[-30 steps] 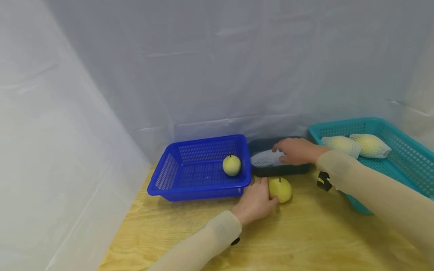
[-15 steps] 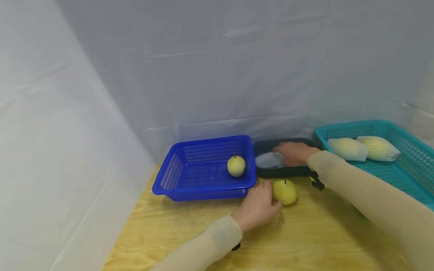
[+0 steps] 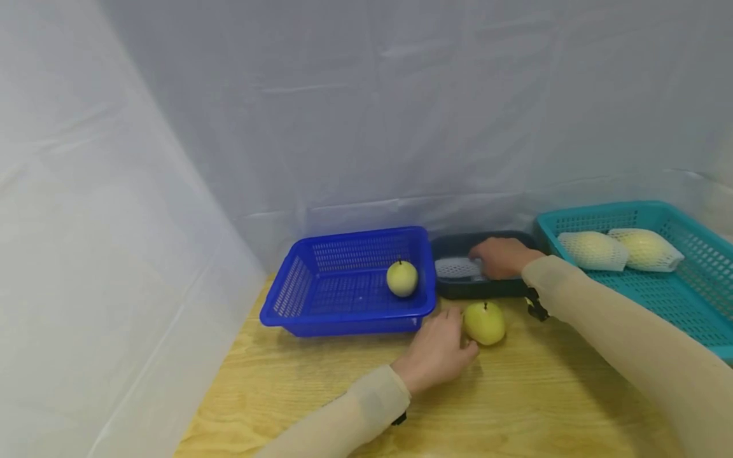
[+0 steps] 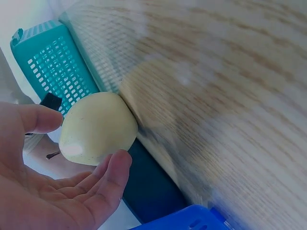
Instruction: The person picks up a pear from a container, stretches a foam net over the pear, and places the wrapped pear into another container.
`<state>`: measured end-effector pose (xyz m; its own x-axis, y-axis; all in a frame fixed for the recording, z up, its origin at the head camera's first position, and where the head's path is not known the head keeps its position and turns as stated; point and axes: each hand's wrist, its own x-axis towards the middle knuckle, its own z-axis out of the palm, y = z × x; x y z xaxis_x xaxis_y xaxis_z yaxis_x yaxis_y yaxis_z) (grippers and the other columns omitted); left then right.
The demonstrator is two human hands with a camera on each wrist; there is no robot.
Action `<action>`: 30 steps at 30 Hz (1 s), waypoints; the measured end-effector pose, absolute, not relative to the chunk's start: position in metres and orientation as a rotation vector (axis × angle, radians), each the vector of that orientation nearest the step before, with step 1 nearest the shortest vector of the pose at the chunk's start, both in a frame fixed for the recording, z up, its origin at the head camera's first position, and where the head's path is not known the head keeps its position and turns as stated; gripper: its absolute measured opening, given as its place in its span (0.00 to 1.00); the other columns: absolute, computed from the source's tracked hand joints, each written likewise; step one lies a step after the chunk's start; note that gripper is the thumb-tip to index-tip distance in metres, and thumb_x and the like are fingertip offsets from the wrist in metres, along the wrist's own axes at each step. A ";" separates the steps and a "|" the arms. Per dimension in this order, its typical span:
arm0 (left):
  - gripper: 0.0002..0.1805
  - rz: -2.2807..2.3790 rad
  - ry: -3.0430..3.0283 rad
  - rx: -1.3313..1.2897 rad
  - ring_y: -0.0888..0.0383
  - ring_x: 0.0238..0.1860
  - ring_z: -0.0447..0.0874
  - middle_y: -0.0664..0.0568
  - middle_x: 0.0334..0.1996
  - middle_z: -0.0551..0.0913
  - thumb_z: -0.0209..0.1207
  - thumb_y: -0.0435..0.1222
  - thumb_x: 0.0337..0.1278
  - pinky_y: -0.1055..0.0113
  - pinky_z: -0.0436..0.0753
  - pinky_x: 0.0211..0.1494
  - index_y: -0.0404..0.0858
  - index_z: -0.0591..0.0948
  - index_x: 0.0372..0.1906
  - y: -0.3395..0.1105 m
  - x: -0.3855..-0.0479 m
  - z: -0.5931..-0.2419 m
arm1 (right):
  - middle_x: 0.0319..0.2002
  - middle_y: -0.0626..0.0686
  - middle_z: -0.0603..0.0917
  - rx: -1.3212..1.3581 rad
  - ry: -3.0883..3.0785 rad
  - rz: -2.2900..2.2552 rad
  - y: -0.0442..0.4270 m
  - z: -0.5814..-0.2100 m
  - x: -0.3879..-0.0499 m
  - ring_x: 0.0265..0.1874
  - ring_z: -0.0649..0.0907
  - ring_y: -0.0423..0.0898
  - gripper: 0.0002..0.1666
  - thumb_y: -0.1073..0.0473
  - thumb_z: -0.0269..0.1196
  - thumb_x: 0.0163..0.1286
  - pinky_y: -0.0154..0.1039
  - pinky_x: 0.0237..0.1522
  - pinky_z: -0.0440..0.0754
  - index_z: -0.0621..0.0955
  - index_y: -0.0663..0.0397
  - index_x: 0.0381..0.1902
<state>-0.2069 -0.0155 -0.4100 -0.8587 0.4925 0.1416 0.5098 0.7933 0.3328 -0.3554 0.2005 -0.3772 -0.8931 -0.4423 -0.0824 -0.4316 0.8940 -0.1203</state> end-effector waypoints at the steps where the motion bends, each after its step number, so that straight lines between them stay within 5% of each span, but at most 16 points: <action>1: 0.29 -0.557 -2.927 -0.823 0.59 0.51 0.81 0.55 0.47 0.81 0.62 0.48 0.62 0.62 0.79 0.59 0.40 0.73 0.64 -0.016 -0.207 -0.410 | 0.56 0.59 0.84 -0.691 2.971 -0.164 0.203 -0.378 -0.356 0.51 0.85 0.59 0.23 0.61 0.63 0.69 0.59 0.49 0.83 0.81 0.55 0.62; 6: 0.32 -0.573 -2.919 -0.832 0.57 0.56 0.80 0.52 0.52 0.82 0.61 0.47 0.63 0.60 0.78 0.63 0.38 0.71 0.68 -0.017 -0.207 -0.409 | 0.41 0.53 0.88 -0.759 3.075 -0.219 0.211 -0.380 -0.361 0.34 0.86 0.49 0.14 0.62 0.60 0.72 0.52 0.36 0.85 0.84 0.56 0.52; 13: 0.32 -0.576 -2.910 -0.834 0.57 0.55 0.81 0.53 0.51 0.82 0.62 0.48 0.62 0.60 0.78 0.62 0.38 0.71 0.68 -0.017 -0.209 -0.413 | 0.33 0.53 0.86 -0.757 3.184 -0.324 0.216 -0.370 -0.353 0.26 0.82 0.45 0.13 0.60 0.54 0.75 0.46 0.28 0.81 0.83 0.58 0.49; 25: 0.32 -0.627 -2.898 -0.829 0.56 0.53 0.81 0.53 0.49 0.82 0.61 0.47 0.63 0.60 0.81 0.57 0.37 0.71 0.68 -0.019 -0.208 -0.414 | 0.22 0.51 0.78 -0.707 3.279 -0.485 0.220 -0.357 -0.334 0.16 0.74 0.45 0.15 0.60 0.51 0.78 0.43 0.22 0.72 0.77 0.63 0.55; 30: 0.32 -0.636 -2.918 -0.816 0.56 0.53 0.81 0.53 0.49 0.82 0.61 0.47 0.63 0.61 0.81 0.58 0.37 0.71 0.68 -0.018 -0.207 -0.415 | 0.26 0.54 0.82 -0.627 3.285 -0.532 0.221 -0.358 -0.333 0.18 0.77 0.45 0.22 0.59 0.49 0.79 0.44 0.22 0.73 0.72 0.66 0.65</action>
